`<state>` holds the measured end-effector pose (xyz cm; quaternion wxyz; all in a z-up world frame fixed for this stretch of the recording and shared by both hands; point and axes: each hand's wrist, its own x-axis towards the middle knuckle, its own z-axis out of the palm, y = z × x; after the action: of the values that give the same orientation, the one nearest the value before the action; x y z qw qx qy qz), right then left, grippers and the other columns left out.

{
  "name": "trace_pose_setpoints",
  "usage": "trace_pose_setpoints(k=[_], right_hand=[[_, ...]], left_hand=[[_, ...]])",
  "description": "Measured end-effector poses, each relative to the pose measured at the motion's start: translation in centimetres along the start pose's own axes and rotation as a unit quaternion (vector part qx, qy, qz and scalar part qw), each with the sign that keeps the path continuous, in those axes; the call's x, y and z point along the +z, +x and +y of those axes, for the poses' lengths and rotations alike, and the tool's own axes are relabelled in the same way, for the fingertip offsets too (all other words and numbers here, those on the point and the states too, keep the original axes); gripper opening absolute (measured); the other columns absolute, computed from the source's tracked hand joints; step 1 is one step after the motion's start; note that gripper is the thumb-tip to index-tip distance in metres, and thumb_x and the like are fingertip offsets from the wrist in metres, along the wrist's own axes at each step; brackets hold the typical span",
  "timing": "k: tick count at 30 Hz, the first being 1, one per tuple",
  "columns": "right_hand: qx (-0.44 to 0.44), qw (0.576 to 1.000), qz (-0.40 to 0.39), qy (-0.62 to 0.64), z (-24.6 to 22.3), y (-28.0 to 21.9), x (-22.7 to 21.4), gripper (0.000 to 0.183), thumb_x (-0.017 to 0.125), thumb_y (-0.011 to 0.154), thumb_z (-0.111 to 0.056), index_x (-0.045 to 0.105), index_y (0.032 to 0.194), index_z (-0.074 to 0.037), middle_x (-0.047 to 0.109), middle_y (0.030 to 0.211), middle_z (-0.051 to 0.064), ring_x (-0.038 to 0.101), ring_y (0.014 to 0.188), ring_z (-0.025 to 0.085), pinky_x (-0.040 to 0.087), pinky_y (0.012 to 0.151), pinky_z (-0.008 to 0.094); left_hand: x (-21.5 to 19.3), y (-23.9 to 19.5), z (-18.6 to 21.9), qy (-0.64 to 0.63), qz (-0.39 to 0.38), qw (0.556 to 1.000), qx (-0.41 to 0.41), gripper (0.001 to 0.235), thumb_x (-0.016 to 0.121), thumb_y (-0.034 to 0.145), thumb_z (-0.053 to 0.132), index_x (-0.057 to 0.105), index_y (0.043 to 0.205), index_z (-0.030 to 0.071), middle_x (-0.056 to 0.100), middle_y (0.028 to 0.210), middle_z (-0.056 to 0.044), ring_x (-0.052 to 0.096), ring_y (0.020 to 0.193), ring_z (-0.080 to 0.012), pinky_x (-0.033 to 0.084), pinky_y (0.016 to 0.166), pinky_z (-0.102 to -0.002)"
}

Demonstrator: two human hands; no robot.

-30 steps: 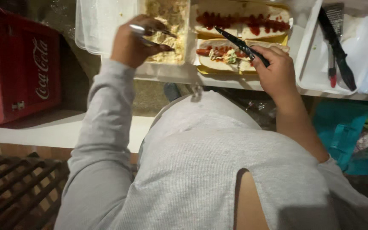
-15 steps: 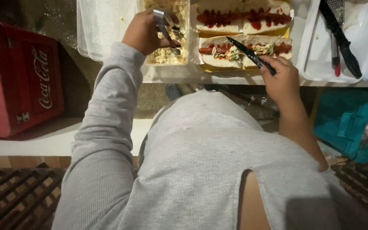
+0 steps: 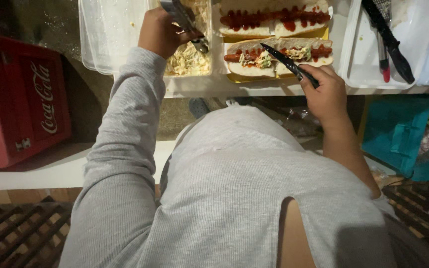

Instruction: The person assembles hot dogs by squeezing ketchup onto sausages in buns, adding a creamy mixture with tongs, and grating cheese over the top. The person handles the ketchup bottle, tongs, and cheese grater while working at a food preparation station.

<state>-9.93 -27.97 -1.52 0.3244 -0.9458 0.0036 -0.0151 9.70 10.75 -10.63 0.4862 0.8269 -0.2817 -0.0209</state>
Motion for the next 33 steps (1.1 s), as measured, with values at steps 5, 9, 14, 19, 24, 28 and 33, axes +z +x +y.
trace_pose_setpoints(k=[5,9,14,19,24,28,33], right_hand=[[0.049,0.999,-0.012,0.018,0.2,-0.1,-1.1,0.029,0.073,0.100,-0.012,0.074,0.129,-0.007,0.068,0.102,0.015,0.067,0.088,0.030,0.052,0.077,0.037],[0.026,0.999,0.003,0.024,0.9,-0.2,-2.1,0.029,0.072,0.101,-0.011,0.073,0.130,-0.005,0.069,0.104,0.014,0.068,0.092,0.029,0.053,0.081,0.036],[0.029,0.999,0.013,0.020,2.3,-0.4,-3.1,0.027,0.075,0.103,-0.012,0.074,0.129,-0.006,0.066,0.098,0.015,0.066,0.088,0.030,0.052,0.079,0.037],[0.017,0.999,0.040,0.003,5.4,-1.0,-4.5,0.027,0.075,0.100,-0.007,0.074,0.127,-0.005,0.066,0.101,0.016,0.066,0.092,0.031,0.053,0.082,0.038],[0.018,0.995,0.086,-0.036,9.8,-2.3,-7.5,0.026,0.076,0.101,-0.004,0.074,0.127,-0.003,0.070,0.107,0.017,0.068,0.099,0.033,0.053,0.087,0.040],[0.076,0.991,0.109,0.021,12.3,-3.7,-7.8,0.027,0.073,0.101,-0.005,0.073,0.128,-0.002,0.073,0.115,0.018,0.072,0.103,0.031,0.056,0.090,0.037],[0.110,0.988,0.103,0.018,14.1,-5.7,-5.9,0.025,0.074,0.099,-0.006,0.074,0.124,-0.001,0.074,0.110,0.020,0.072,0.101,0.033,0.055,0.090,0.039]], left_hand=[[0.1,-0.7,0.1,0.039,0.042,0.998,-0.034,0.018,0.091,0.092,0.010,0.080,0.105,0.005,0.081,0.098,-0.008,0.081,0.085,-0.0178,0.067,0.073,-0.030],[-1.8,-0.9,1.4,0.036,0.098,0.994,-0.033,0.020,0.091,0.093,0.006,0.078,0.107,0.003,0.080,0.101,-0.009,0.080,0.088,-0.0156,0.064,0.075,-0.028],[-4.5,-1.7,4.6,0.064,0.112,0.992,-0.006,0.024,0.094,0.094,0.004,0.075,0.107,-0.003,0.079,0.099,-0.011,0.080,0.088,-0.0191,0.065,0.074,-0.029],[-3.7,-1.5,8.4,-0.033,0.113,0.993,-0.005,0.024,0.088,0.100,0.002,0.070,0.115,-0.004,0.077,0.112,-0.014,0.078,0.105,-0.0226,0.069,0.087,-0.032],[1.2,1.7,10.7,-0.033,0.112,0.988,0.100,0.028,0.093,0.099,0.006,0.069,0.113,-0.001,0.076,0.108,-0.013,0.076,0.098,-0.0235,0.067,0.087,-0.036],[11.7,5.8,12.4,-0.038,0.038,0.994,0.090,0.030,0.092,0.096,0.014,0.073,0.117,0.006,0.079,0.108,-0.008,0.079,0.097,-0.0222,0.067,0.083,-0.034],[21.7,9.6,14.3,-0.042,0.000,0.995,0.089,0.034,0.093,0.087,0.023,0.073,0.111,0.010,0.079,0.101,-0.006,0.080,0.091,-0.0183,0.066,0.075,-0.030]])
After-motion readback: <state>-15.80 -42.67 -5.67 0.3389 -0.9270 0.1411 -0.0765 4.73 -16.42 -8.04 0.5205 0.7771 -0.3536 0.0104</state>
